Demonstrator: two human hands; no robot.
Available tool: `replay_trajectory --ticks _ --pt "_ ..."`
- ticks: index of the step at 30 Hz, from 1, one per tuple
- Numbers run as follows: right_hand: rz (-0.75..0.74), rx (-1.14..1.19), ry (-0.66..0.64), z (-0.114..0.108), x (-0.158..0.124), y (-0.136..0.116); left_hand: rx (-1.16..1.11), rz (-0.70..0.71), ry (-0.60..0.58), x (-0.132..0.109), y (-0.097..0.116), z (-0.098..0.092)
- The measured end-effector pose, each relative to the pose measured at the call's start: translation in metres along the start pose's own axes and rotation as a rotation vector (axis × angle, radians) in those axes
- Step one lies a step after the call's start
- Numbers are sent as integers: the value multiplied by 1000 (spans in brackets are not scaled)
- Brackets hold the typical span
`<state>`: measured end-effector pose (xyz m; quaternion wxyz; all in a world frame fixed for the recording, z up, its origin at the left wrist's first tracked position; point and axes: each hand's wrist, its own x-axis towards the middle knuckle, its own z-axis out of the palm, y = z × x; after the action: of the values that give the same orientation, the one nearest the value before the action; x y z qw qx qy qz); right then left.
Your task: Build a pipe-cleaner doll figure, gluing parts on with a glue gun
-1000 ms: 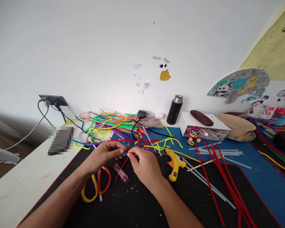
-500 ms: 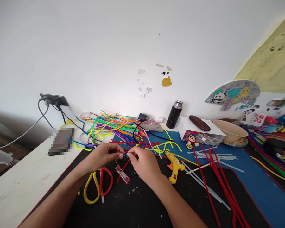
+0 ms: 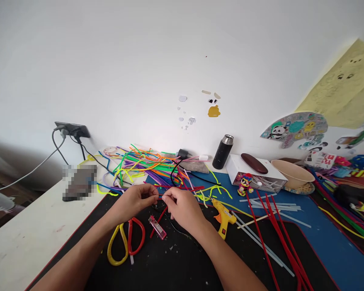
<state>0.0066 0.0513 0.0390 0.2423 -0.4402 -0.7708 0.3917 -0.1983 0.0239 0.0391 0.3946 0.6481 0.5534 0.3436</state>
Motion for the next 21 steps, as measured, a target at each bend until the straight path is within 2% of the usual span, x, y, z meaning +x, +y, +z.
replay_trajectory --ticks 4,7,16,21 --pt "27 122 4 6 7 10 25 4 124 2 -2 6" --pt "29 154 12 8 10 14 14 4 146 3 -4 8" --pt "29 222 4 10 6 23 -19 -11 -60 5 -11 0" --pt "29 222 0 11 6 26 -13 -22 -105 5 -10 1"
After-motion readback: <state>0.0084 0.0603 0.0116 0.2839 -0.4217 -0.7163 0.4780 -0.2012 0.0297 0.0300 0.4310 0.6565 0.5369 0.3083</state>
